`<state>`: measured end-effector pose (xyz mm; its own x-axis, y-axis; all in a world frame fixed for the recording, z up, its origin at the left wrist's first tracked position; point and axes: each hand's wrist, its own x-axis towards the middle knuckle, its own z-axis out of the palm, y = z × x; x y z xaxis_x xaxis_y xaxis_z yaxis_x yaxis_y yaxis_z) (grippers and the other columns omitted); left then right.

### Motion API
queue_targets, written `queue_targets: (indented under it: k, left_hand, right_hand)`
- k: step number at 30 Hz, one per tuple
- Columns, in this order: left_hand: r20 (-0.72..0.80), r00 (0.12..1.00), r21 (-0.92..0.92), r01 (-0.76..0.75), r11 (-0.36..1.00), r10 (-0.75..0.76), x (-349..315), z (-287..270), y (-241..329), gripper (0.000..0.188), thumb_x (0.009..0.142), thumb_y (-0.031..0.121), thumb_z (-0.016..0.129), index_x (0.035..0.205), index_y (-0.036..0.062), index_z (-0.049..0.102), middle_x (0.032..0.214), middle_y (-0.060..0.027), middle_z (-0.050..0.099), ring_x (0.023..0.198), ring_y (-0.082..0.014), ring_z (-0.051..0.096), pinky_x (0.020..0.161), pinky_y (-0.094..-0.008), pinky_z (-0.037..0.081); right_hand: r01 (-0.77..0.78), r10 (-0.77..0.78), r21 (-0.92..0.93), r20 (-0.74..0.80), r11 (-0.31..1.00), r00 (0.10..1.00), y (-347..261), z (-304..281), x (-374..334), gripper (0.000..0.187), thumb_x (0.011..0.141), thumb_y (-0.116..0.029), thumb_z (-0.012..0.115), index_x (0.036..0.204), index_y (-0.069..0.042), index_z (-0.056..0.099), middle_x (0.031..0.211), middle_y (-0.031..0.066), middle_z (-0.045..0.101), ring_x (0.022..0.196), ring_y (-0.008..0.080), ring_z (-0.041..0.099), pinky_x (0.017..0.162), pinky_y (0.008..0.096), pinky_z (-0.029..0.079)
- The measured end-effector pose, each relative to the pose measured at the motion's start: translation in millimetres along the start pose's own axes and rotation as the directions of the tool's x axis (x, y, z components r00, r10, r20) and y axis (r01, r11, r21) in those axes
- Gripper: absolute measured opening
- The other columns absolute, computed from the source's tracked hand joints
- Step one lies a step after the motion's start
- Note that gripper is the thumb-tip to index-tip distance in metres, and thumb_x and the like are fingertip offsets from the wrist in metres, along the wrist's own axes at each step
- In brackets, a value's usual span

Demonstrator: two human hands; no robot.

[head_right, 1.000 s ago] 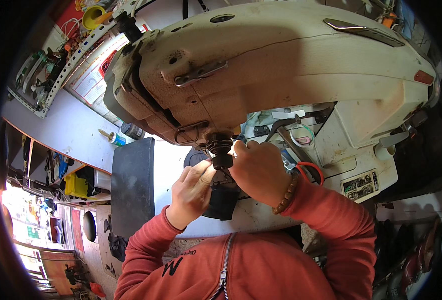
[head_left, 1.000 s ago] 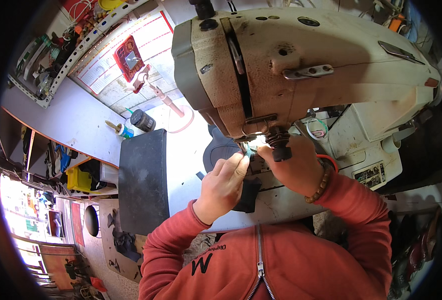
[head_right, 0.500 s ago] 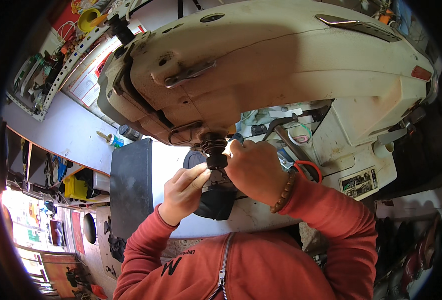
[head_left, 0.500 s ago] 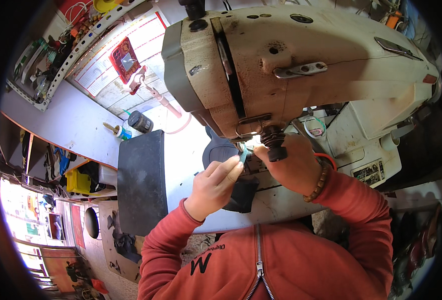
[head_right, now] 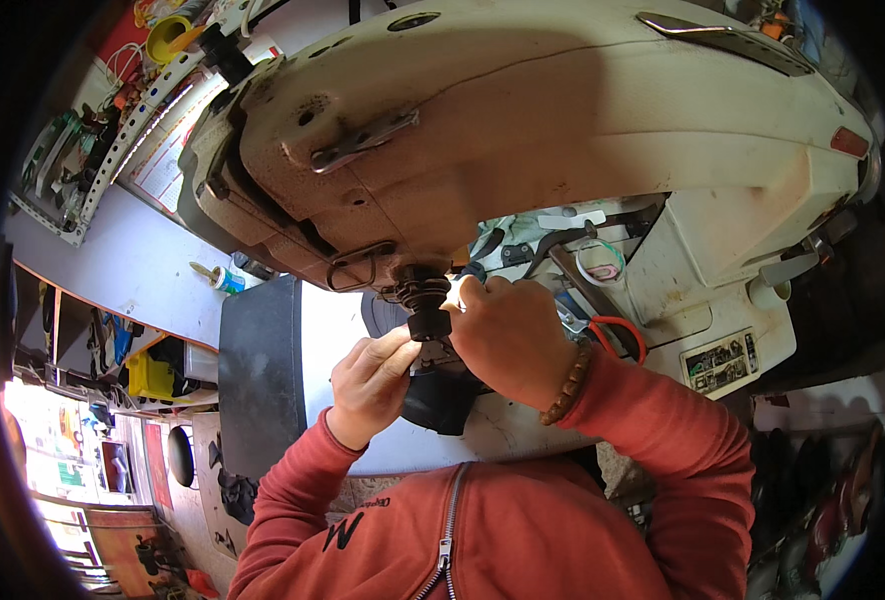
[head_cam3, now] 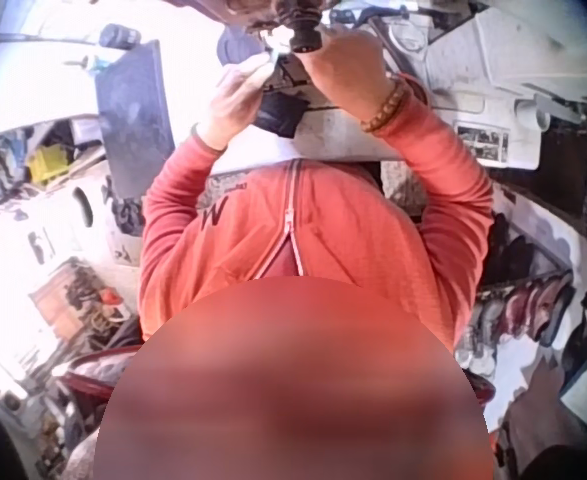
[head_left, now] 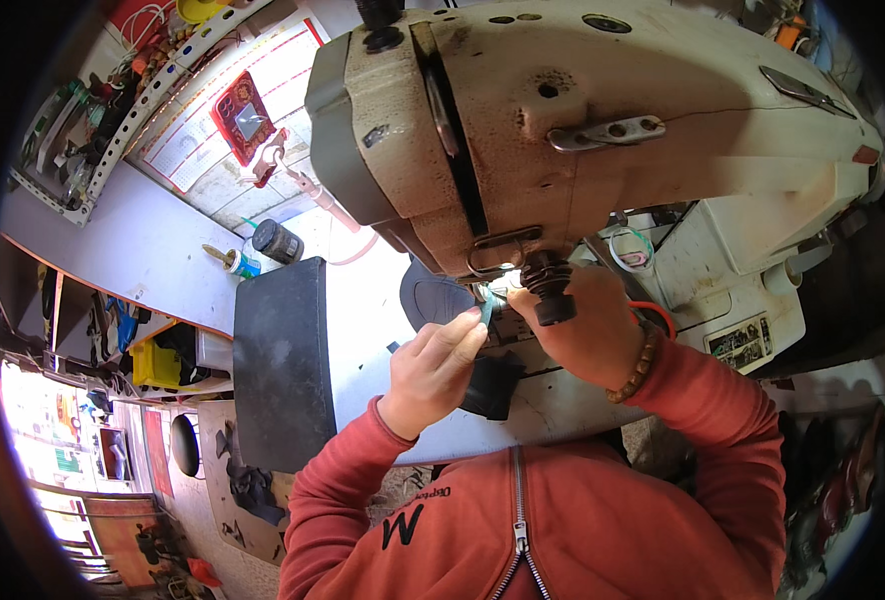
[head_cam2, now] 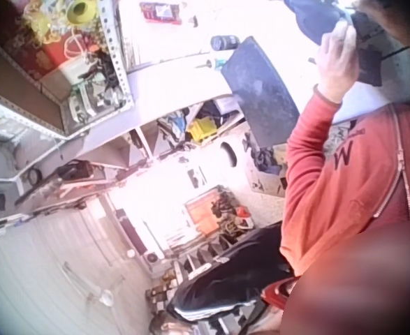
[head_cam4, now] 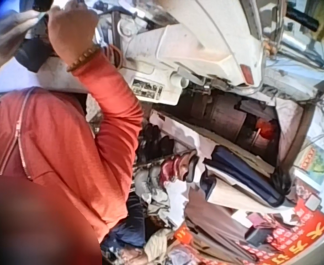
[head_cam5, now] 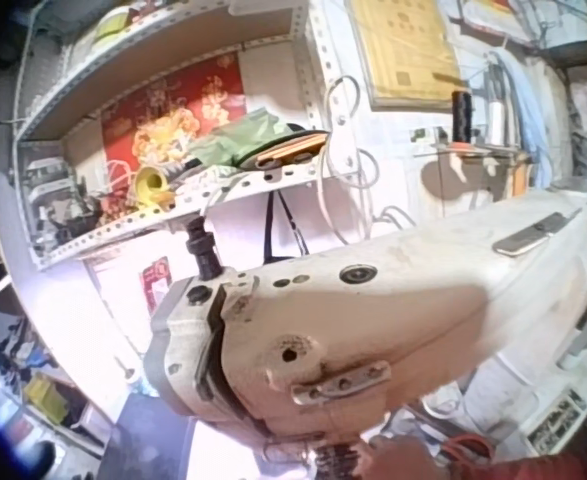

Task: The person uses a sewing machine to stitch a dark fabric piece. They guide the material under the needle, adjust the fabric with both hands, and trim excess thread with scissors. The work continues with repeated feeding and trimming actions.

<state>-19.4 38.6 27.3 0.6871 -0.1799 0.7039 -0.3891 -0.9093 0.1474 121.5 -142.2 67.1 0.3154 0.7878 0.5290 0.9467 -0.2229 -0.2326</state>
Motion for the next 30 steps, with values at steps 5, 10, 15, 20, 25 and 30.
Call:
queue_targets:
  k: [5,10,15,20,25,30]
  left_hand:
    - [-0.003,1.0,0.005,0.016,1.0,-0.016,1,0,3,0.045,0.068,-0.009,0.069,0.111,0.0009,0.067,0.117,-0.0146,0.066,0.073,-0.023,0.063,0.063,-0.0321,0.053]
    - [0.0,1.0,-0.001,0.029,1.0,-0.029,4,-3,2,0.043,0.068,-0.009,0.07,0.11,0.0029,0.068,0.114,-0.0129,0.068,0.072,-0.0225,0.064,0.062,-0.0319,0.053]
    - [0.012,1.0,-0.105,0.013,0.994,-0.012,10,-9,-13,0.039,0.069,-0.011,0.067,0.106,0.0043,0.069,0.11,-0.0126,0.07,0.077,-0.0247,0.068,0.064,-0.0321,0.056]
    - [0.134,0.99,-0.242,0.086,0.967,-0.054,13,-20,-27,0.039,0.07,-0.017,0.059,0.102,0.0031,0.069,0.109,-0.0164,0.072,0.093,-0.0322,0.073,0.078,-0.0347,0.06]
    - [0.138,0.983,-0.373,0.163,0.913,-0.119,14,-16,-34,0.039,0.07,-0.019,0.057,0.102,0.0029,0.066,0.107,-0.0161,0.072,0.094,-0.0321,0.073,0.078,-0.0344,0.059]
    - [0.105,0.994,-0.257,0.05,0.965,-0.024,7,-9,-42,0.031,0.072,-0.01,0.064,0.1,0.0046,0.066,0.112,-0.0134,0.071,0.09,-0.0283,0.072,0.072,-0.0336,0.059]
  right_hand:
    - [0.094,-0.099,-0.175,-0.015,0.98,0.995,0,0,2,0.01,0.079,-0.018,0.066,0.073,-0.01,0.066,0.076,0.0038,0.057,0.065,0.0182,0.061,0.05,0.0341,0.048]
    - [0.025,-0.027,-0.073,-0.021,0.997,0.999,-1,0,1,0.01,0.087,-0.015,0.064,0.08,-0.009,0.066,0.072,0.0084,0.061,0.062,0.0273,0.062,0.051,0.0395,0.046]
    - [0.052,-0.061,-0.105,-0.077,0.993,0.995,1,4,1,0.012,0.081,-0.017,0.066,0.072,-0.01,0.066,0.075,0.0033,0.057,0.063,0.0175,0.061,0.049,0.0332,0.048]
    - [0.046,-0.051,-0.086,-0.056,0.995,0.997,2,5,1,0.011,0.082,-0.018,0.066,0.074,-0.01,0.067,0.075,0.0036,0.057,0.065,0.0176,0.062,0.049,0.0331,0.048]
    - [0.036,-0.04,-0.066,-0.058,0.997,0.997,0,2,1,0.011,0.082,-0.017,0.066,0.075,-0.009,0.068,0.076,0.0041,0.058,0.066,0.0179,0.062,0.05,0.0331,0.049]
    - [0.04,-0.042,-0.081,-0.021,0.996,0.999,0,1,1,0.011,0.083,-0.017,0.066,0.076,-0.009,0.069,0.078,0.0048,0.059,0.066,0.0185,0.062,0.051,0.0337,0.049]
